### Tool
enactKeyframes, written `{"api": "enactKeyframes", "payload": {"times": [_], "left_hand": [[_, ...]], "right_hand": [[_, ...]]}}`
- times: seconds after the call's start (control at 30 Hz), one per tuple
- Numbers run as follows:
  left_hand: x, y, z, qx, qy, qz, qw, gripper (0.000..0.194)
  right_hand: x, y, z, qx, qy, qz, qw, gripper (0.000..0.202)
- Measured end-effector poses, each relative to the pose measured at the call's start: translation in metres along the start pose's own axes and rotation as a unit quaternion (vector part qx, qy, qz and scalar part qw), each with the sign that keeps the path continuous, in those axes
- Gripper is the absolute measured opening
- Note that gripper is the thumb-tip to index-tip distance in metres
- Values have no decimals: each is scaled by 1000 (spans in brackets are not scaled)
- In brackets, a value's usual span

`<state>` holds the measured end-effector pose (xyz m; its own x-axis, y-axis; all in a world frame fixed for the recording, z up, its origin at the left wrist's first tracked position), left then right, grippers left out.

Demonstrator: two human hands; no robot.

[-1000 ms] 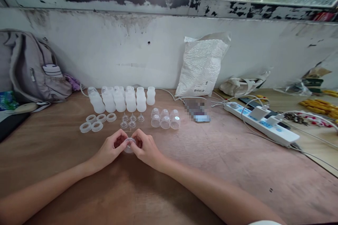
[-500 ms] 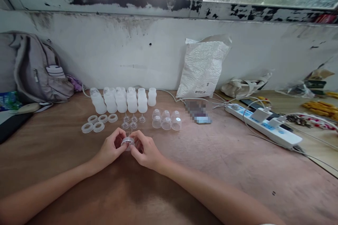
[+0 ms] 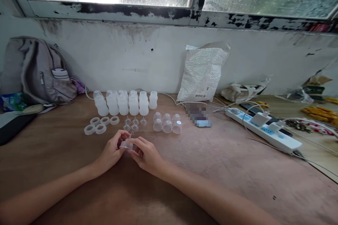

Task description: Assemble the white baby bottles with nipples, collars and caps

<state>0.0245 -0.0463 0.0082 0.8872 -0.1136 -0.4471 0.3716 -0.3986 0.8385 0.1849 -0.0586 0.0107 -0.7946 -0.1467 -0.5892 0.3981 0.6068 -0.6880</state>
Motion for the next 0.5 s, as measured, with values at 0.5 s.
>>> {"api": "enactKeyframes", "payload": {"times": [0.5], "left_hand": [[2,-4,-5,-41,-37,262,963,51]], "right_hand": [[-6,6,-7,13,19,-64,998,33]]}}
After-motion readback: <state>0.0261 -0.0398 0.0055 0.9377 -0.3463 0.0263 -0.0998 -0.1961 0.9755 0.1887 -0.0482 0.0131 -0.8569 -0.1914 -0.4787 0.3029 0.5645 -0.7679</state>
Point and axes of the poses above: each hand's wrist, its own z-axis away from the middle knuckle, its own x-axis out of the palm, y = z × x, the point moved 1 cm from there along -z, towards the middle knuckle, and after that the axes turned 3 degrees about x, right-handed, at the moved point
